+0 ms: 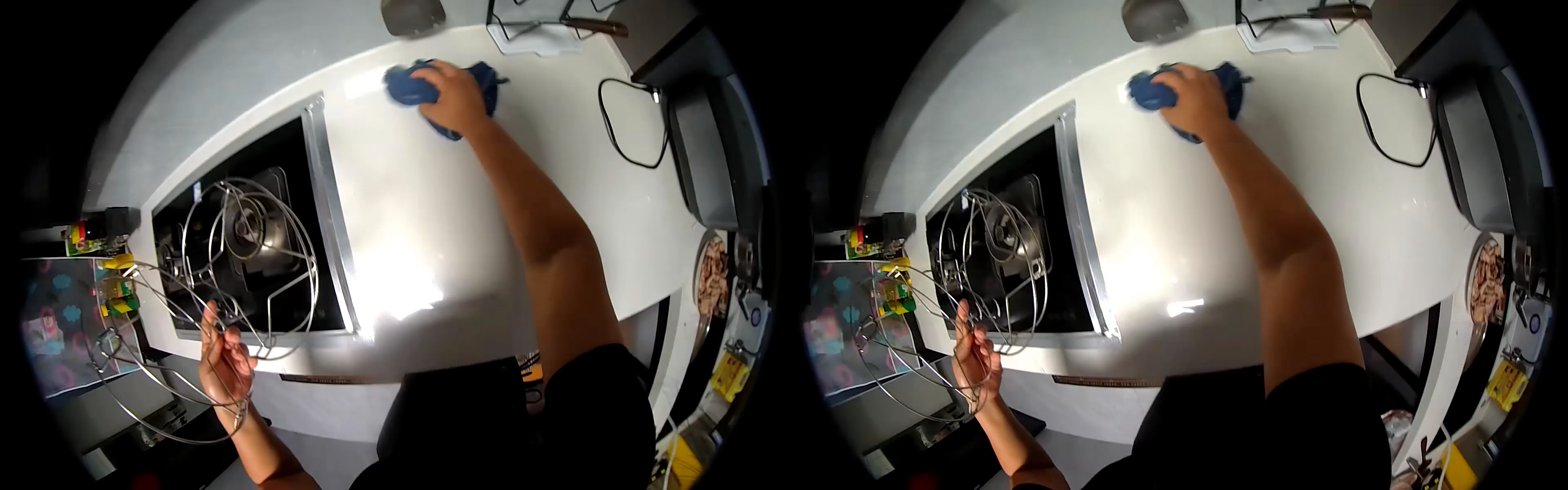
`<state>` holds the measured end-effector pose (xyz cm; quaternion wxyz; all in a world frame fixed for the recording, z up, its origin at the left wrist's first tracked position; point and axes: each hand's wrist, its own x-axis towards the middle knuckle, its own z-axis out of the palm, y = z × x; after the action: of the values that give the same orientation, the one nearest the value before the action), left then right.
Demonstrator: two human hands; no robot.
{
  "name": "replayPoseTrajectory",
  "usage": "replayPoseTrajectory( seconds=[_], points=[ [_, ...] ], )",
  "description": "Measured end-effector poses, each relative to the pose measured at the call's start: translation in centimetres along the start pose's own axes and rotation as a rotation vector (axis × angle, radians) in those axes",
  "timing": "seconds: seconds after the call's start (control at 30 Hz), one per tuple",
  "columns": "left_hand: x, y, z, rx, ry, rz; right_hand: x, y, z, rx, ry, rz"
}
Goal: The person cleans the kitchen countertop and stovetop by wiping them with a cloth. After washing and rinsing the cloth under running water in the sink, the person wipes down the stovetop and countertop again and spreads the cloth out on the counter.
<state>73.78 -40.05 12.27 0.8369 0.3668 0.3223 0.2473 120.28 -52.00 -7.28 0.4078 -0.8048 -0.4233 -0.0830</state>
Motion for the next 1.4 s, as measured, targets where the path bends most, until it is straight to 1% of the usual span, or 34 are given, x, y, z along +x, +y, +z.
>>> replayPoseTrajectory(
  seconds=[0.03,0.13,0.17,0.2,0.23,0.27,0.3,0.37,0.4,0.47,0.5,0.53,0.57,0.6,0.63,0.67,0.8,0.87,1.0,1.1,1.17,1.23,1.3,1.37,1.4],
  points=[
    [0.1,-0.1,0.3,-0.018,0.002,-0.013,-1.1,-2.1,-0.7,0.04,-0.119,-0.051],
    [1.4,-0.9,0.3,-0.05,-0.122,-0.036,-9.0,-7.6,0.1,0.194,-0.244,-0.201],
    [2.0,-0.9,0.8,-0.014,-0.172,-0.064,-11.9,-10.2,-0.7,0.189,-0.309,-0.18],
    [2.3,-1.4,2.2,0.043,-0.13,-0.072,-15.1,-12.6,-1.3,0.166,-0.332,-0.162],
    [2.5,-2.0,4.0,0.104,-0.094,-0.074,-18.4,-14.5,-1.9,0.207,-0.358,-0.149],
    [3.1,-2.7,5.4,0.101,-0.098,-0.096,-21.5,-16.1,-3.0,0.241,-0.388,-0.163],
    [3.6,-3.6,6.7,0.016,-0.157,-0.139,-24.4,-17.3,-4.6,0.269,-0.41,-0.175],
    [5.6,-5.4,8.4,0.021,-0.214,-0.21,-29.2,-17.9,-6.8,0.301,-0.45,-0.182],
    [6.9,-6.4,9.1,0.027,-0.293,-0.237,-30.3,-16.8,-8.5,0.235,-0.356,-0.126],
    [8.8,-8.1,10.6,0.091,-0.258,-0.265,-32.7,-14.3,-12.5,0.099,-0.159,-0.039],
    [9.7,-9.2,11.5,0.117,-0.233,-0.287,-34.0,-11.7,-15.1,-0.032,-0.18,0.083],
    [10.8,-10.4,12.0,0.049,-0.197,-0.354,-34.2,-10.5,-18.8,-0.114,-0.099,0.24],
    [12.1,-11.5,12.2,0.102,-0.229,-0.378,-34.5,-9.2,-21.8,-0.263,-0.088,0.394],
    [13.1,-12.5,12.9,0.123,-0.209,-0.403,-35.0,-7.6,-23.8,-0.358,0.021,0.476],
    [14.1,-13.6,13.7,0.142,-0.186,-0.432,-35.0,-6.8,-25.6,-0.346,0.073,0.597],
    [15.4,-14.8,13.9,0.15,-0.2,-0.442,-35.2,-6.4,-26.2,-0.358,0.12,0.61],
    [18.9,-20.0,17.2,0.164,-0.25,-0.497,-35.3,-6.0,-25.6,-0.38,0.254,0.619],
    [20.2,-22.8,19.1,0.144,-0.284,-0.524,-35.2,-6.1,-25.8,-0.357,0.232,0.644],
    [21.2,-27.7,24.4,0.285,-0.201,-0.447,-35.2,-6.2,-26.1,-0.347,0.202,0.67],
    [23.1,-31.1,27.9,0.393,-0.24,-0.441,-34.9,-6.5,-25.9,-0.375,0.21,0.691],
    [24.6,-32.6,29.2,0.453,-0.332,-0.484,-33.8,-8.2,-25.6,-0.365,0.261,0.761],
    [24.3,-33.1,30.4,0.512,-0.308,-0.457,-34.7,-8.7,-22.8,-0.352,0.34,0.695],
    [23.0,-32.4,30.9,0.625,-0.311,-0.358,-36.0,-9.5,-19.9,-0.321,0.21,0.556],
    [24.5,-31.6,29.4,0.812,-0.344,-0.335,-37.3,-10.8,-17.3,-0.176,0.182,0.431],
    [21.9,-30.3,30.0,0.871,-0.234,-0.227,-37.6,-11.6,-17.5,-0.139,0.088,0.444]
  ],
)
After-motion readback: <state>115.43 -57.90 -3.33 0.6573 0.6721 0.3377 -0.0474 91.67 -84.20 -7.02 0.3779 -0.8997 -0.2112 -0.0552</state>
